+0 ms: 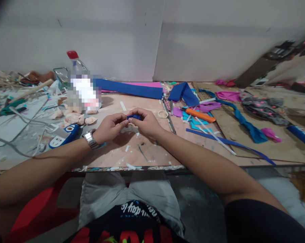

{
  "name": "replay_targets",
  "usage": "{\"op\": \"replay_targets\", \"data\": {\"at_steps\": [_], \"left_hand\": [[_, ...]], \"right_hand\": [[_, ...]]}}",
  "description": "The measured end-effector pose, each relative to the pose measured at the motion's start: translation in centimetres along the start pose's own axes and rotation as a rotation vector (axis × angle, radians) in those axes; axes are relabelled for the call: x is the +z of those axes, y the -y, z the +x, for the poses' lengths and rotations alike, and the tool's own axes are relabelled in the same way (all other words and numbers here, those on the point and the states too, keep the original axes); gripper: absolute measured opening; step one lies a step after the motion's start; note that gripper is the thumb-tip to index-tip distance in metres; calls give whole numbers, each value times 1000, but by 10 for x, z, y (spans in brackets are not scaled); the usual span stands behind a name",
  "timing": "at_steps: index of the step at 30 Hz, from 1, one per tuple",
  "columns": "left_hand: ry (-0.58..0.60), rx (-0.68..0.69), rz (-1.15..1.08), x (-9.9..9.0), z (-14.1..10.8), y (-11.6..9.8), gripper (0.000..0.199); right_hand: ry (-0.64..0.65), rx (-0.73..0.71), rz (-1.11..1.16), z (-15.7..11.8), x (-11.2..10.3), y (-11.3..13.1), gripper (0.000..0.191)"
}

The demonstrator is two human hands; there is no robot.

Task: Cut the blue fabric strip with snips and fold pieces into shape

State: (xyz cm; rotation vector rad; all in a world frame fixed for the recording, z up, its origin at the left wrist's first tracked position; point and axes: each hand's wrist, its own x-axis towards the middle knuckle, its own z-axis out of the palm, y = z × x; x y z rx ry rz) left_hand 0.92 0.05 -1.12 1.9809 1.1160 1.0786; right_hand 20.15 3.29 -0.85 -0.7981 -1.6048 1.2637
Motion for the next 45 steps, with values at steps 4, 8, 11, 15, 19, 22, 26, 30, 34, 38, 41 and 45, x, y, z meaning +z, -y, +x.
{"op": "replay_targets", "data": {"at_steps": [4,8,11,15,19,22,26,30,34,38,41,45], "left_hand": [[-28,-30,-57,0,0,-1,20],[-38,-82,-128,0,1,-4,17],[-45,-106,-177,0,2,-7,16],[-33,-137,-233,-1,3,-8,17],[-28,-138,-237,-1,3,-6,19],[0,-132,-283,0,3,-5,20],[32,-106,-329,0,2,-4,25],[32,-58,-197,-3,2,-4,25],[-2,-72,-178,-4,3,-6,25],[-37,-118,-221,-2,4,-6,22],[-53,-101,-222,-1,3,-5,24],[-20,-66,-179,0,1,-4,31]], "right_hand": [[42,-6,30,-3,3,0,17],[32,-108,-114,-5,3,2,12],[15,-236,-248,-5,0,5,7],[69,-422,-377,-4,-5,9,4],[90,-491,-366,-3,-8,10,6],[64,-451,-363,-2,-9,10,9],[62,-361,-365,-3,-9,14,12],[36,-295,-379,-6,-8,15,13],[46,-270,-347,-6,-9,13,18],[15,-172,-279,-4,-7,11,19],[-37,-64,-173,-3,-5,9,20],[-91,-12,-87,-2,-3,6,24]]}}
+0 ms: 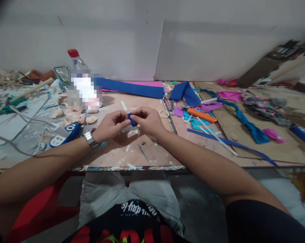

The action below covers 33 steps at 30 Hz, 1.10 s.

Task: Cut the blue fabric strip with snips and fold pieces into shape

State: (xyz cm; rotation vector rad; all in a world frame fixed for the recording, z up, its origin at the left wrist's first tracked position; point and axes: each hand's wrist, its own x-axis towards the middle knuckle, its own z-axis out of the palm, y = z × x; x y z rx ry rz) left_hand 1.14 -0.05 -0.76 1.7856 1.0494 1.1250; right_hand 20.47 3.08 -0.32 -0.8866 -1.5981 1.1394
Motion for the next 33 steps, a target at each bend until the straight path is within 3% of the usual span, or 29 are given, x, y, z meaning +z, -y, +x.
{"op": "replay_targets", "data": {"at_steps": [7,13,27,33], "left_hand": [[-82,7,122,2,-2,-3,24],[-130,-8,78,1,-1,-5,17],[-101,-33,-45,-1,1,0,18],[-49,1,-52,-1,0,-2,31]], "right_hand": [[11,42,115,-2,7,-3,30],[11,32,131,-2,8,-3,34],[7,-1,48,-1,5,-3,39],[40,12,122,-2,5,-4,40]]}}
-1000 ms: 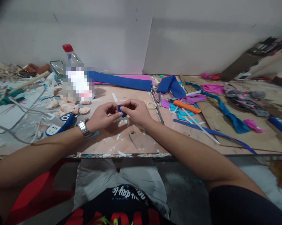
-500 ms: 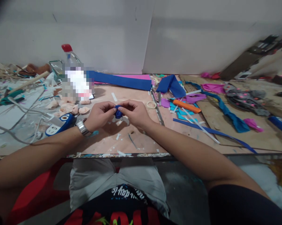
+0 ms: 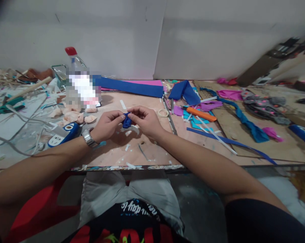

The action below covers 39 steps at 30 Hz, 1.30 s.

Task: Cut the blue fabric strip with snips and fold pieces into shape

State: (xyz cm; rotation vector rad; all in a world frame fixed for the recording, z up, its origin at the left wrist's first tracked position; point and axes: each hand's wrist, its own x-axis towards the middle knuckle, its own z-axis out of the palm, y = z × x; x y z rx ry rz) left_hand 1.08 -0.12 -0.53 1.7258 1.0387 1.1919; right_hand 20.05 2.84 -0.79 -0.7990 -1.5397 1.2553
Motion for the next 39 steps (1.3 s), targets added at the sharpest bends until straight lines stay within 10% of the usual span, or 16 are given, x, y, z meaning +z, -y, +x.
{"op": "replay_targets", "data": {"at_steps": [39], "left_hand": [[82,-27,94,-1,-1,-1,22]], "right_hand": [[29,-160,-317,-2,-4,-2,25]]}}
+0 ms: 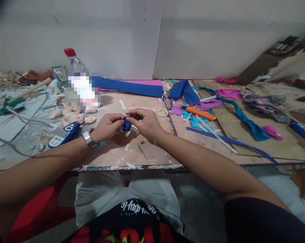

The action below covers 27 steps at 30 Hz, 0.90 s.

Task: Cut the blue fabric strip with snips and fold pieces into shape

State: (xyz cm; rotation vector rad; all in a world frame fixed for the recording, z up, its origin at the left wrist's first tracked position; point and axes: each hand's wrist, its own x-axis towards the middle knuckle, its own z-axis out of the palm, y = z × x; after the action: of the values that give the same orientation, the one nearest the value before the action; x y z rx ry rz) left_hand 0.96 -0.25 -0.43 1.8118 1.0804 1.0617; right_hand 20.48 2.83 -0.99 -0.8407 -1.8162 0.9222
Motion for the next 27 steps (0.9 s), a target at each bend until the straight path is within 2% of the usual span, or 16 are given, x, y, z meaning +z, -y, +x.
{"op": "replay_targets", "data": {"at_steps": [3,6,10,14,19,21,24,27], "left_hand": [[-45,-46,-44,0,1,0,23],[-41,-50,-41,0,1,2,28],[-34,-82,-95,1,2,6,33],[-50,-113,-151,3,3,7,35],[-55,-49,-111,2,3,1,39],[-40,2,-50,1,1,-1,38],[-23,63,65,-1,-1,-2,37],[-27,48,68,-1,-1,0,36]], "right_hand": [[-36,56,126,0,2,-3,32],[-55,40,83,0,2,-1,23],[-62,-116,-113,0,-2,4,10],[-53,-289,-198,0,-5,6,6],[-46,-346,-262,-1,-6,8,10],[-60,-330,-265,-1,-5,10,10],[-79,-213,-235,-1,-4,12,8],[-86,-109,-207,-2,-3,13,9]]}}
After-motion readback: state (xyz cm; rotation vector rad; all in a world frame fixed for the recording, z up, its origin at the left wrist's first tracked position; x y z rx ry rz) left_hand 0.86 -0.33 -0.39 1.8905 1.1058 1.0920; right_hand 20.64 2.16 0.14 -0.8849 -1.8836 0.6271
